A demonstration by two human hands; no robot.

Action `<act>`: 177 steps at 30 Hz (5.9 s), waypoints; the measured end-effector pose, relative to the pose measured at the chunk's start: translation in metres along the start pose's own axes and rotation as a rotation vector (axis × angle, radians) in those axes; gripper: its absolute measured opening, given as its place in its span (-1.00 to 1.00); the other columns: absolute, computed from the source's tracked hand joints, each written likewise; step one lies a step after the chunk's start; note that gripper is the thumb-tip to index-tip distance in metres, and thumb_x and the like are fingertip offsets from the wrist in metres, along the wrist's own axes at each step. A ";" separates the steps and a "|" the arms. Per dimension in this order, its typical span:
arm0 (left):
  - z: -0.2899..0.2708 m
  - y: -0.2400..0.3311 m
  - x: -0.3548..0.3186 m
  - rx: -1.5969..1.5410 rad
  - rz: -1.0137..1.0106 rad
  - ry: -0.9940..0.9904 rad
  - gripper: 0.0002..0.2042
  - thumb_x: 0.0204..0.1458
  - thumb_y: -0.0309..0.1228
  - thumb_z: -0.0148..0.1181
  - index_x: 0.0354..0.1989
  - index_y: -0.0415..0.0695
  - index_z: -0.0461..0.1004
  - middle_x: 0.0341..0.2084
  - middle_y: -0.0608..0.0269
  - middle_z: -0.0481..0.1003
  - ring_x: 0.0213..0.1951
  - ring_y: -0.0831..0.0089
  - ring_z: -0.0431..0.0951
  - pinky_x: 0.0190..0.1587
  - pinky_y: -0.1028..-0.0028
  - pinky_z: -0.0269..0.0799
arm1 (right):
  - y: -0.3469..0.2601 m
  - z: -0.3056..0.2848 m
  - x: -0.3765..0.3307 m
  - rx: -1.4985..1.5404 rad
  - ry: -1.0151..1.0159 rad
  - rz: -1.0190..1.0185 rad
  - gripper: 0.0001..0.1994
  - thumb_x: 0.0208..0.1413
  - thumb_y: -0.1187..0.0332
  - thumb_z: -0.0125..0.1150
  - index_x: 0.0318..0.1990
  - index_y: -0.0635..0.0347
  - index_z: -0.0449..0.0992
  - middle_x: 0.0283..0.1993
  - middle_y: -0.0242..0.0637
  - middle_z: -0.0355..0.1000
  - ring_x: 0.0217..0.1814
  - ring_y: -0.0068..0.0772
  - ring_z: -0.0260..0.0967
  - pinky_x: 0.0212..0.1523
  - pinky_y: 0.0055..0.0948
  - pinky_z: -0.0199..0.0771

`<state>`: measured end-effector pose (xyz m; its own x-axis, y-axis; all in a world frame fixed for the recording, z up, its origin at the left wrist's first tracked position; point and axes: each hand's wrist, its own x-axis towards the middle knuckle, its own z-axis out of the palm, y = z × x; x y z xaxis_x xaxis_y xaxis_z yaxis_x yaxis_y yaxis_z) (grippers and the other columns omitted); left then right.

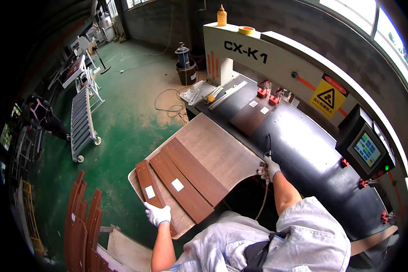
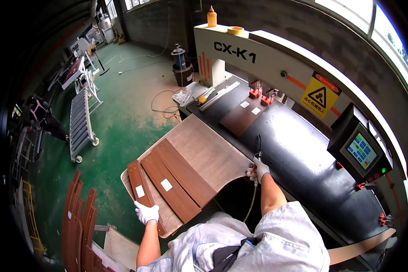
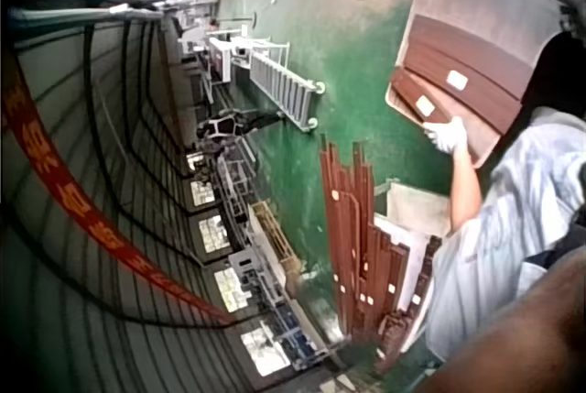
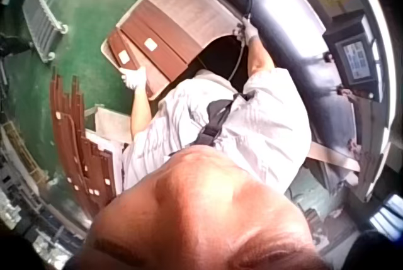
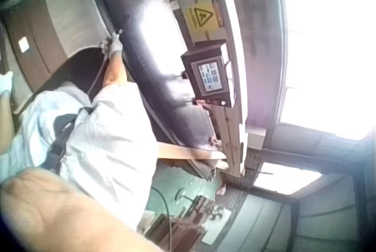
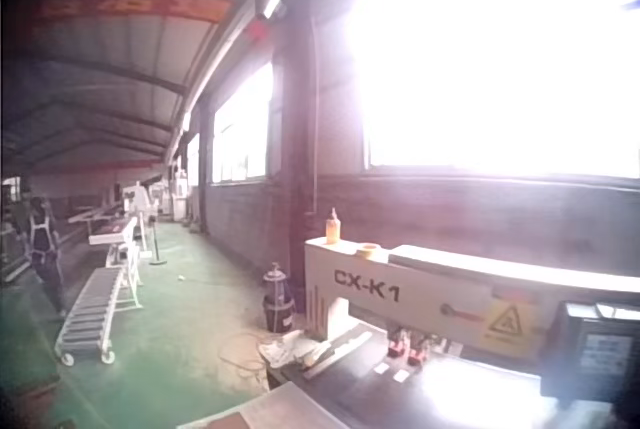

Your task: The person places wooden boards into a woodworking machine, uses an air gun to clean the machine and boards, and then removes and stacks the processed boards onto a nearby pile.

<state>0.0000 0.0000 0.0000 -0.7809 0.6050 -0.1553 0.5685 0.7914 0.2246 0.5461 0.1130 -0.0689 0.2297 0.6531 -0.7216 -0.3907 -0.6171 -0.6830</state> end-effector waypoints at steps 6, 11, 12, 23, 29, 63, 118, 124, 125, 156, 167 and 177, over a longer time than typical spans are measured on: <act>0.003 0.004 -0.001 0.006 0.018 -0.005 0.22 -0.33 -0.14 0.62 0.55 -0.11 -0.04 0.21 -0.15 0.41 0.20 -0.07 0.49 0.25 0.08 0.47 | -0.016 0.019 -0.037 0.038 0.156 -0.041 -0.53 0.30 -0.18 0.18 -0.36 0.07 0.44 -0.63 -0.31 0.33 -0.75 -0.34 0.25 -0.68 -0.28 0.26; 0.011 0.007 -0.002 -0.026 0.050 -0.002 0.20 -0.31 -0.15 0.60 0.56 -0.14 -0.04 0.22 -0.19 0.40 0.21 -0.10 0.48 0.25 0.06 0.47 | -0.001 0.026 -0.046 -0.906 0.242 -0.404 -0.57 0.20 -0.07 0.27 -0.23 0.19 0.64 -0.64 -0.36 0.31 -0.72 -0.35 0.24 -0.65 -0.23 0.22; 0.010 0.010 -0.001 -0.022 0.055 -0.001 0.20 -0.31 -0.14 0.60 0.56 -0.13 -0.04 0.23 -0.19 0.39 0.22 -0.11 0.48 0.25 0.06 0.46 | 0.007 0.022 -0.045 -0.716 0.262 -0.426 -0.57 0.20 -0.06 0.27 -0.24 0.20 0.63 -0.64 -0.36 0.31 -0.72 -0.35 0.25 -0.65 -0.23 0.22; 0.033 0.043 -0.017 -0.055 0.525 0.403 -0.09 -0.07 0.06 0.48 0.42 -0.13 0.23 0.43 -0.18 0.17 0.43 -0.18 0.17 0.46 -0.05 0.08 | 0.013 -0.125 -0.118 -0.136 0.388 -0.058 -0.68 0.22 0.10 0.23 -0.46 0.06 0.36 -0.68 -0.38 0.23 -0.76 -0.36 0.19 -0.69 -0.22 0.18; 0.092 0.257 -0.095 -0.185 1.070 0.018 -0.06 -0.08 0.04 0.51 0.41 -0.26 0.26 0.45 -0.20 0.18 0.42 -0.17 0.20 0.46 0.00 0.14 | 0.002 -0.170 -0.163 -1.408 -0.101 -0.305 -0.46 0.21 -0.17 0.19 -0.09 0.19 0.65 -0.12 0.12 0.63 -0.01 0.20 0.59 0.07 -0.02 0.54; 0.161 0.600 -0.112 0.406 1.167 -0.346 0.40 -0.33 0.36 0.46 0.62 -0.17 -0.18 0.49 -0.47 -0.09 0.55 -0.33 -0.19 0.52 -0.17 -0.39 | 0.052 -0.141 -0.208 -0.654 0.484 0.073 -0.42 0.21 -0.12 0.23 -0.25 0.42 0.56 -0.28 0.15 0.58 -0.13 0.14 0.58 -0.12 -0.09 0.50; 0.160 0.380 -0.149 0.016 1.855 -0.485 -0.25 -0.11 0.30 0.32 0.28 0.23 0.55 0.46 -0.18 0.15 0.38 -0.70 -0.08 0.41 -0.53 -0.23 | -0.062 -0.071 -0.110 -0.974 0.120 -0.067 -0.62 0.27 0.12 0.25 -0.12 0.36 0.46 -0.34 0.03 0.58 -0.22 0.08 0.59 -0.14 -0.08 0.54; 0.173 0.455 -0.091 0.021 2.092 -0.512 -0.32 -0.06 0.32 0.25 0.26 0.35 0.57 0.50 -0.04 0.16 0.38 -0.74 -0.05 0.44 -0.50 -0.19 | -0.081 -0.035 -0.100 -0.724 0.145 0.036 -0.67 0.27 0.16 0.22 -0.18 0.34 0.47 -0.39 -0.09 0.57 -0.30 -0.10 0.57 -0.16 -0.18 0.53; 0.178 0.467 -0.080 0.067 2.113 -0.533 -0.28 -0.07 0.35 0.25 0.29 0.36 0.55 0.52 0.00 0.14 0.40 -0.73 -0.09 0.46 -0.47 -0.19 | -0.084 -0.033 -0.095 -0.751 0.133 0.019 -0.67 0.27 0.16 0.22 -0.18 0.34 0.47 -0.39 -0.09 0.57 -0.30 -0.10 0.58 -0.15 -0.18 0.53; 0.205 0.599 0.062 0.259 2.277 -0.454 -0.20 -0.04 0.25 0.34 0.41 0.20 0.43 0.54 0.15 0.13 0.47 -0.43 0.03 0.50 -0.02 0.15 | -0.149 0.021 -0.028 -0.689 0.267 -0.208 -0.55 0.34 0.00 0.09 -0.21 0.34 0.48 -0.44 -0.19 0.52 -0.33 -0.22 0.54 -0.19 -0.22 0.49; 0.206 0.598 0.060 0.274 2.244 -0.462 -0.20 -0.03 0.22 0.36 0.42 0.19 0.42 0.55 0.09 0.13 0.47 -0.44 0.05 0.48 -0.06 0.15 | -0.203 0.046 -0.105 -0.228 0.503 -0.574 -0.67 0.40 0.14 0.14 -0.19 0.29 0.50 -0.51 -0.35 0.50 -0.56 -0.58 0.37 -0.49 -0.48 0.36; 0.182 0.597 0.051 0.364 2.234 -0.423 -0.20 -0.05 0.20 0.39 0.41 0.19 0.42 0.54 0.09 0.14 0.45 -0.42 0.11 0.44 -0.06 0.22 | -0.239 0.057 -0.116 -0.028 0.363 -0.516 -0.69 0.40 0.11 0.15 -0.23 0.20 0.46 -0.52 -0.36 0.48 -0.64 -0.61 0.27 -0.59 -0.53 0.27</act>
<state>0.3467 0.5189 -0.0492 0.9738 0.1876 -0.1287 0.2067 -0.9660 0.1552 0.5617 0.2099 0.1841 0.6722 0.6823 -0.2876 -0.1265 -0.2769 -0.9525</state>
